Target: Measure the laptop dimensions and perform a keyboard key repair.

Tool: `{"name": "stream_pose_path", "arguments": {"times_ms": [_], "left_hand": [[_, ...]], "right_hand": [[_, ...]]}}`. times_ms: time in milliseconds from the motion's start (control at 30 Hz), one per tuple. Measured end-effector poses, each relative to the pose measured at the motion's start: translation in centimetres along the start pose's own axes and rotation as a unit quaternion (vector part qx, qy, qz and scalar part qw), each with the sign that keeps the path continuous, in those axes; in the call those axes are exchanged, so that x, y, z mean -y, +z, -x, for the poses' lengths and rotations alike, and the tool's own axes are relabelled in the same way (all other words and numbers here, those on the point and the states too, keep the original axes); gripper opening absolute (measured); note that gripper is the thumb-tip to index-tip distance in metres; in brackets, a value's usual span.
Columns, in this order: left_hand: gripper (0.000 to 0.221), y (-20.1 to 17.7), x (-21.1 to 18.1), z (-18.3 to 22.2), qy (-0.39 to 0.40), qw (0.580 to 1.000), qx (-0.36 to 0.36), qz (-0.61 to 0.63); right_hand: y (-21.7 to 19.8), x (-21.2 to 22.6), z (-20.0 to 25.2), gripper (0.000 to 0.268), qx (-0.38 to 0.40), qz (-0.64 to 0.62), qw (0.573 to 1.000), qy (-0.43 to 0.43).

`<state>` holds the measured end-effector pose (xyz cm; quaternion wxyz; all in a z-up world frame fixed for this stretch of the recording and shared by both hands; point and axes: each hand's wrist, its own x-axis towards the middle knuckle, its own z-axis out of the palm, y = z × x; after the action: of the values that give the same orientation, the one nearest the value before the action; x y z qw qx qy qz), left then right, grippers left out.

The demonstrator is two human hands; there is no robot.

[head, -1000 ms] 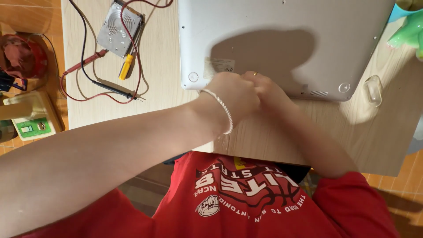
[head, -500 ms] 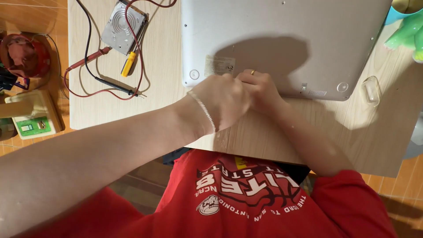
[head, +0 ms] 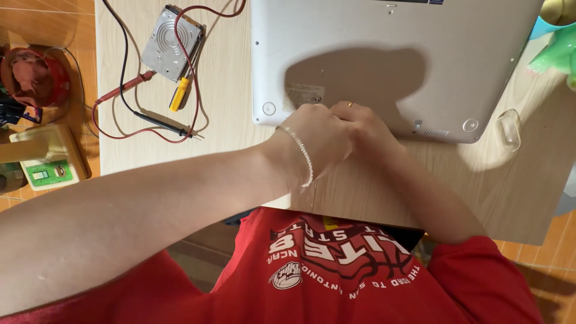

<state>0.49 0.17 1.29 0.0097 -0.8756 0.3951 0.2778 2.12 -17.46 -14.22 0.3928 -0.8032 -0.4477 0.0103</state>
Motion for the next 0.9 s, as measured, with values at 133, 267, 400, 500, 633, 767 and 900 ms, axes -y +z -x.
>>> {"name": "stream_pose_path", "arguments": {"times_ms": [133,267,400,500,633,767,900], "left_hand": [[0.011,-0.4,-0.5,-0.4,0.048,0.993,0.064,-0.091],[0.017,0.5,-1.1,-0.3,0.152,0.951,0.022,-0.269],[0.019,0.8,-0.8,0.1,0.046,0.983,-0.004,-0.175],[0.016,1.9,0.0,0.0,-0.147,0.982,-0.058,0.107],[0.015,1.8,0.3,0.3,-0.221,0.958,-0.05,0.177],[0.015,2.3,0.2,0.2,-0.121,0.988,-0.034,0.089],[0.011,2.0,0.9,2.2,0.01,0.992,-0.009,-0.129]], "right_hand": [[0.7,-1.1,0.4,0.022,-0.016,0.02,0.999,-0.028],[0.7,-0.4,0.4,0.023,-0.023,-0.013,1.0,-0.01],[1.8,-1.4,1.3,0.019,-0.037,-0.055,0.998,-0.009],[4.9,-5.3,4.1,0.025,-0.047,-0.098,0.983,0.149],[1.3,-0.3,0.1,0.023,-0.038,0.019,0.998,-0.036],[1.1,0.2,0.2,0.02,-0.047,-0.001,0.999,-0.015],[1.5,-0.1,0.1,0.021,-0.053,0.056,0.997,-0.026]]}}
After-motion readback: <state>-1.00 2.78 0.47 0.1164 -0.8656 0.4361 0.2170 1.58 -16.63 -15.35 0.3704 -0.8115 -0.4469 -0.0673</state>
